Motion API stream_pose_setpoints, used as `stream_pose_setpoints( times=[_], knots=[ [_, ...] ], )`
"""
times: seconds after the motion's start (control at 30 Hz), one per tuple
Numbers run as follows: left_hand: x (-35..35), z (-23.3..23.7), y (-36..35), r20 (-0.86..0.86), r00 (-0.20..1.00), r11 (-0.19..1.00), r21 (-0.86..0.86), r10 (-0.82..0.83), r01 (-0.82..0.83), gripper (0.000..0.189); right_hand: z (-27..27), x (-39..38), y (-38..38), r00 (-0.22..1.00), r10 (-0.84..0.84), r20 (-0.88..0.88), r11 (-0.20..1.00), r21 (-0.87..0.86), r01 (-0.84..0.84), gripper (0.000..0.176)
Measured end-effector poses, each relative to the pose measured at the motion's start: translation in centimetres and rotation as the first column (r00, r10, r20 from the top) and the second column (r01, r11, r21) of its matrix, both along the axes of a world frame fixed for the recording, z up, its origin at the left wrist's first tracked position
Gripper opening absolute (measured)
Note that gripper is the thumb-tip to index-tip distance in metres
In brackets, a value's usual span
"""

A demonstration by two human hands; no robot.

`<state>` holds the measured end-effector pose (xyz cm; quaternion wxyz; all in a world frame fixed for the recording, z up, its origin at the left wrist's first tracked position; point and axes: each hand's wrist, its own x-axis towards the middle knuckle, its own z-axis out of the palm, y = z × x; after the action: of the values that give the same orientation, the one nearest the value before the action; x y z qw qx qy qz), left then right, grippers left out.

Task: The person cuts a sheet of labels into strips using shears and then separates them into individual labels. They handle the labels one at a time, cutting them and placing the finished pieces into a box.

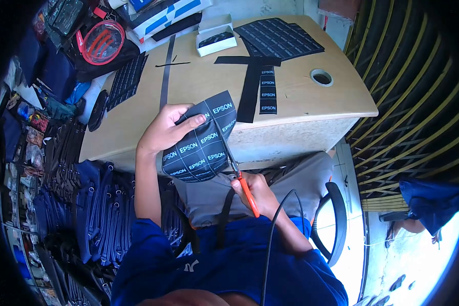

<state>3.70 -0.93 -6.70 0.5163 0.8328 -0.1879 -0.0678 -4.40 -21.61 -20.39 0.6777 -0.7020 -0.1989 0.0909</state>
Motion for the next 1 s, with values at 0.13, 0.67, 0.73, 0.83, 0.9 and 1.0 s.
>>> stream_pose_setpoints(
  times=[0.13, 0.67, 0.73, 0.83, 0.9, 1.0],
  knots=[
    [0.4, 0.2, 0.1, 0.013, 0.999, 1.000, 0.009, -0.030, 0.030, 0.026, -0.1, 0.3, -0.4, 0.999, 0.039, -0.005, 0.997, -0.073, -0.040, 0.035],
    [2.1, 0.0, -1.0, 0.066, 0.988, 0.989, 0.059, -0.142, 0.138, 0.036, 1.0, 2.5, -0.5, 0.994, 0.060, 0.095, 0.994, 0.081, -0.068, 0.055],
    [2.0, 0.4, -1.4, 0.050, 0.990, 0.990, 0.039, -0.135, 0.133, 0.036, 1.4, 2.6, -0.7, 0.996, 0.049, 0.074, 0.997, 0.048, -0.053, 0.054],
    [2.5, 0.5, -1.5, 0.081, 0.987, 0.990, 0.050, -0.139, 0.135, 0.038, 1.9, 2.8, -0.8, 0.997, 0.027, 0.073, 1.000, 0.007, -0.027, 0.051],
    [2.9, 0.5, -1.6, 0.129, 0.980, 0.986, 0.082, -0.153, 0.143, 0.038, 2.3, 2.8, -0.5, 1.000, -0.009, 0.026, 0.996, 0.088, 0.007, 0.068],
    [3.1, 0.6, -1.8, 0.147, 0.979, 0.987, 0.103, -0.138, 0.124, 0.040, 2.7, 2.9, -0.7, 0.999, -0.011, 0.042, 0.997, 0.083, 0.008, 0.069]
  ],
)
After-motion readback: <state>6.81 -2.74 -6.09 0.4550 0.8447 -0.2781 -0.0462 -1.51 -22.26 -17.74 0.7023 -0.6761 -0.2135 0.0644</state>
